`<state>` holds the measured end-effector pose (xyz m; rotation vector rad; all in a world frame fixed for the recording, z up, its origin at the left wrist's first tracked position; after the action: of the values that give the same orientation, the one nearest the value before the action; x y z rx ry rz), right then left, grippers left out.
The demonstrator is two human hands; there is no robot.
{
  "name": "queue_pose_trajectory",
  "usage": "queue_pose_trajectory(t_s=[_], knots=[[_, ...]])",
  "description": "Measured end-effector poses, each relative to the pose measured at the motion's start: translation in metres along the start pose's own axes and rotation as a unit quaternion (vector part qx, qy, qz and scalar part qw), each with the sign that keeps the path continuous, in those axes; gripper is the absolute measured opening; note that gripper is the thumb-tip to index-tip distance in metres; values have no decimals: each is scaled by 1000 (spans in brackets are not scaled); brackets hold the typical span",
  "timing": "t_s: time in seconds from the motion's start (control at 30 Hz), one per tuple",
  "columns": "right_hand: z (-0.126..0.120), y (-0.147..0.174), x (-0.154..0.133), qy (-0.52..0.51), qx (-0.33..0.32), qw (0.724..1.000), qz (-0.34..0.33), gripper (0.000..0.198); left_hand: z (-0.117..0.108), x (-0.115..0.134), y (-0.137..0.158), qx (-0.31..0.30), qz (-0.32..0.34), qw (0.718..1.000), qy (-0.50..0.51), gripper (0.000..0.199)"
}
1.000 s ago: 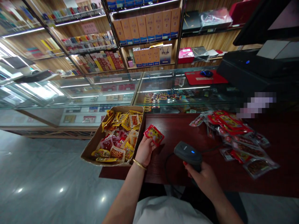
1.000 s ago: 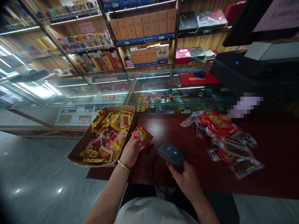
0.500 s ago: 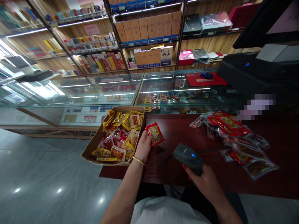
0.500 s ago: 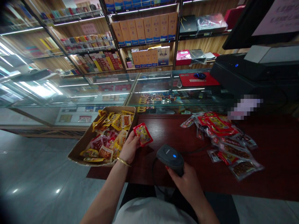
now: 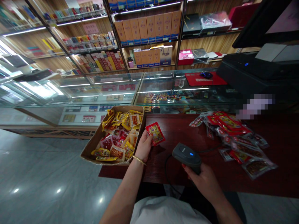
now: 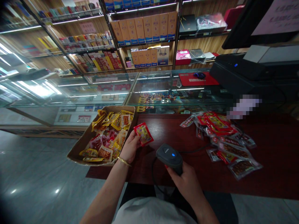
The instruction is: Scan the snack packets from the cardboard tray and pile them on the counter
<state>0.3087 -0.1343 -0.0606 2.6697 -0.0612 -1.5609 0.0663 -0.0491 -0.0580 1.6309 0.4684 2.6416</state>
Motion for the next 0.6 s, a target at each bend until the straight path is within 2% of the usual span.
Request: queue_pose_trajectory(t_s=[0.4, 0.5, 0.6], knots=[[-3, 0, 1, -3, 17, 1000, 1, 31, 2, -8, -8, 22, 11, 1000, 2, 41], [-8, 3, 5, -13, 29, 1000, 3, 32, 20, -23, -18, 17, -24, 1000, 7, 36], [-15, 7, 13, -13, 48, 999, 7, 32, 63, -42, -30, -54, -97, 993, 32, 32]])
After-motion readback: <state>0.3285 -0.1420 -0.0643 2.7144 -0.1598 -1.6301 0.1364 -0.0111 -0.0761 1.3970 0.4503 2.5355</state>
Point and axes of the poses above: each hand's wrist, its own y-axis away from the middle knuckle, its own z-axis out of the palm, x = y × z, the point moved 2 cm from there along -y, towards the middle knuckle, and after that the axes turned 4 degrees about y, right-handed, at the moved point
